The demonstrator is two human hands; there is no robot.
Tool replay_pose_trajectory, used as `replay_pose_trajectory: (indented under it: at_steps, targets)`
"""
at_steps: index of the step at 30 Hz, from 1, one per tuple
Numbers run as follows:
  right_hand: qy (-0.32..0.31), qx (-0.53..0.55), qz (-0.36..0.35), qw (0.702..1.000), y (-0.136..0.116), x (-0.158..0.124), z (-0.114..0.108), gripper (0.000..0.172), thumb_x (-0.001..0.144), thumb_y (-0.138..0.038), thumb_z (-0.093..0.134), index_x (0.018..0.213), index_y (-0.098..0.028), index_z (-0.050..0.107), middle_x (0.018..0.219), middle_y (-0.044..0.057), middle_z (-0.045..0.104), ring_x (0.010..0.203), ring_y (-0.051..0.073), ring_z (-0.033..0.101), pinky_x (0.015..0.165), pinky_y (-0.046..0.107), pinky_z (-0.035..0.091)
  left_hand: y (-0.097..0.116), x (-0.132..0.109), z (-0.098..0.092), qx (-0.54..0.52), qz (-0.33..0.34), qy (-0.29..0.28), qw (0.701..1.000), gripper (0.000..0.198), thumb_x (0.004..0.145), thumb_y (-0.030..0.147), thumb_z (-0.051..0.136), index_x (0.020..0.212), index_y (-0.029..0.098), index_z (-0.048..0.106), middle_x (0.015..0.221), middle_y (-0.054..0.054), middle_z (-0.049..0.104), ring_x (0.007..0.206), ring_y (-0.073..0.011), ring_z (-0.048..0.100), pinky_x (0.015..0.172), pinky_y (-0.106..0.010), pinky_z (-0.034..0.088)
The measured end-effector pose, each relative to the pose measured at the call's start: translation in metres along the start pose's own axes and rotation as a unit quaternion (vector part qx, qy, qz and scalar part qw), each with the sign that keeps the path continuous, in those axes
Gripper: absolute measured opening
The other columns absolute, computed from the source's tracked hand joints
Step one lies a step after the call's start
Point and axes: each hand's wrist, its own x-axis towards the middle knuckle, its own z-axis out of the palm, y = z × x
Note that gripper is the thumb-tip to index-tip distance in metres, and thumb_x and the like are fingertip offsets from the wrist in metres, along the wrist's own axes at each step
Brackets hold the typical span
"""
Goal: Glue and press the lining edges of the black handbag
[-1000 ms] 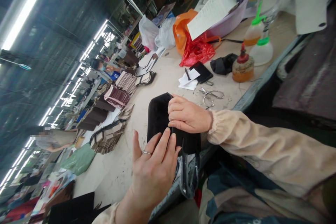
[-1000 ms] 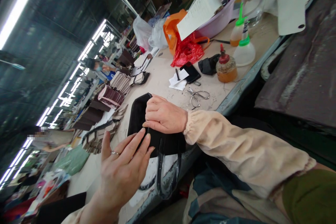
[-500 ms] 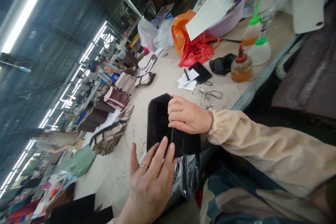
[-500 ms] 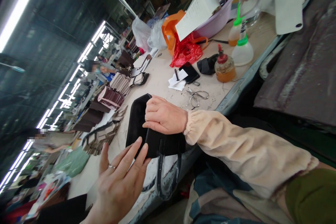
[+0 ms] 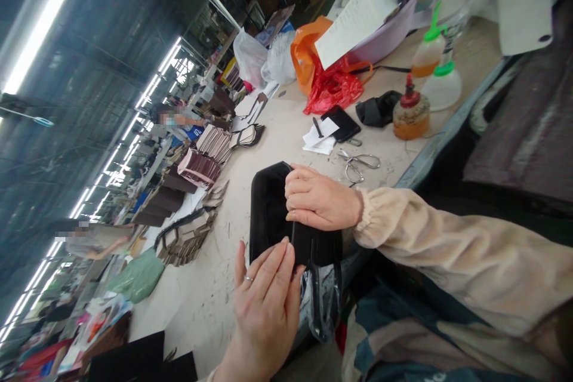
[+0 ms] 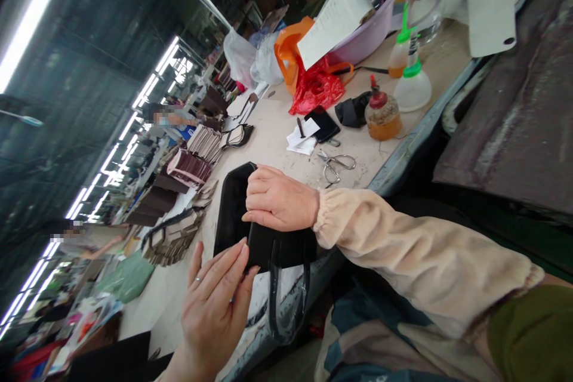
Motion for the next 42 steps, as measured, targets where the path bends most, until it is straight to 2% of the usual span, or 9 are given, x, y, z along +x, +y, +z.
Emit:
replay_pose_trajectory:
  at_steps: [7, 14, 21, 27, 34, 38, 42]
  targets:
    - [-0.003, -0.001, 0.005, 1.000, 0.000, -0.001, 0.001, 0.025, 0.093, -0.032, 0.047, 0.075, -0.018, 0.058, 0.080, 0.005, 0.059, 0.096, 0.020, 0.046, 0.098, 0.041, 0.030, 0.005, -0.001, -0.003, 0.000, -0.007, 0.026, 1.000, 0.029, 0.078, 0.007, 0.065, 0.105, 0.017, 0.066, 0.103, -0.009, 0.072, 0.091, -0.0198, 0.069, 0.111, -0.054, 0.030]
    - [-0.002, -0.007, 0.011, 1.000, -0.001, -0.001, 0.001, 0.026, 0.093, -0.031, 0.046, 0.075, -0.017, 0.058, 0.081, 0.005, 0.059, 0.095, 0.020, 0.047, 0.097, 0.041, 0.031, 0.003, 0.009, 0.001, 0.006, 0.005, 0.021, 1.000, 0.026, 0.079, 0.007, 0.063, 0.104, 0.014, 0.066, 0.106, -0.010, 0.072, 0.086, -0.0187, 0.069, 0.110, -0.051, 0.033]
    - [-0.006, -0.011, 0.012, 1.000, 0.000, -0.001, 0.001, 0.026, 0.093, -0.032, 0.045, 0.076, -0.017, 0.058, 0.081, 0.006, 0.059, 0.096, 0.020, 0.046, 0.097, 0.041, 0.031, 0.000, 0.018, 0.009, 0.022, -0.002, 0.007, 1.000, 0.028, 0.081, 0.012, 0.062, 0.109, 0.015, 0.064, 0.110, -0.010, 0.070, 0.087, -0.0193, 0.068, 0.111, -0.053, 0.030]
    - [-0.009, -0.021, 0.008, 1.000, -0.001, 0.000, 0.000, 0.030, 0.094, -0.036, 0.044, 0.077, -0.017, 0.061, 0.082, 0.006, 0.061, 0.096, 0.021, 0.047, 0.095, 0.040, 0.031, 0.001, 0.009, 0.001, 0.048, 0.015, 0.015, 0.999, 0.025, 0.079, 0.010, 0.065, 0.104, 0.014, 0.066, 0.105, -0.009, 0.072, 0.081, -0.0169, 0.068, 0.111, -0.052, 0.031]
    - [-0.003, -0.013, 0.007, 1.000, -0.001, 0.000, 0.000, 0.032, 0.095, -0.035, 0.042, 0.075, -0.017, 0.060, 0.081, 0.006, 0.060, 0.095, 0.020, 0.047, 0.095, 0.040, 0.032, 0.007, 0.000, -0.007, 0.033, 0.014, 0.017, 0.999, 0.026, 0.076, 0.007, 0.067, 0.101, 0.015, 0.067, 0.103, -0.009, 0.073, 0.082, -0.0177, 0.069, 0.111, -0.052, 0.032]
    - [0.003, -0.015, 0.008, 1.000, -0.001, -0.001, 0.001, 0.030, 0.094, -0.034, 0.043, 0.075, -0.017, 0.060, 0.081, 0.006, 0.060, 0.095, 0.021, 0.047, 0.095, 0.040, 0.032, 0.006, 0.002, -0.003, 0.039, 0.018, 0.018, 0.999, 0.026, 0.078, 0.008, 0.066, 0.104, 0.013, 0.066, 0.105, -0.010, 0.072, 0.082, -0.0170, 0.069, 0.110, -0.051, 0.034]
    - [0.001, -0.024, 0.016, 1.000, -0.001, -0.001, 0.002, 0.030, 0.094, -0.035, 0.044, 0.077, -0.017, 0.061, 0.082, 0.006, 0.060, 0.096, 0.021, 0.047, 0.096, 0.040, 0.031, -0.002, 0.010, 0.006, 0.075, 0.046, -0.014, 0.996, 0.030, 0.080, 0.011, 0.064, 0.110, 0.012, 0.063, 0.111, -0.012, 0.070, 0.083, -0.0178, 0.069, 0.110, -0.051, 0.034]
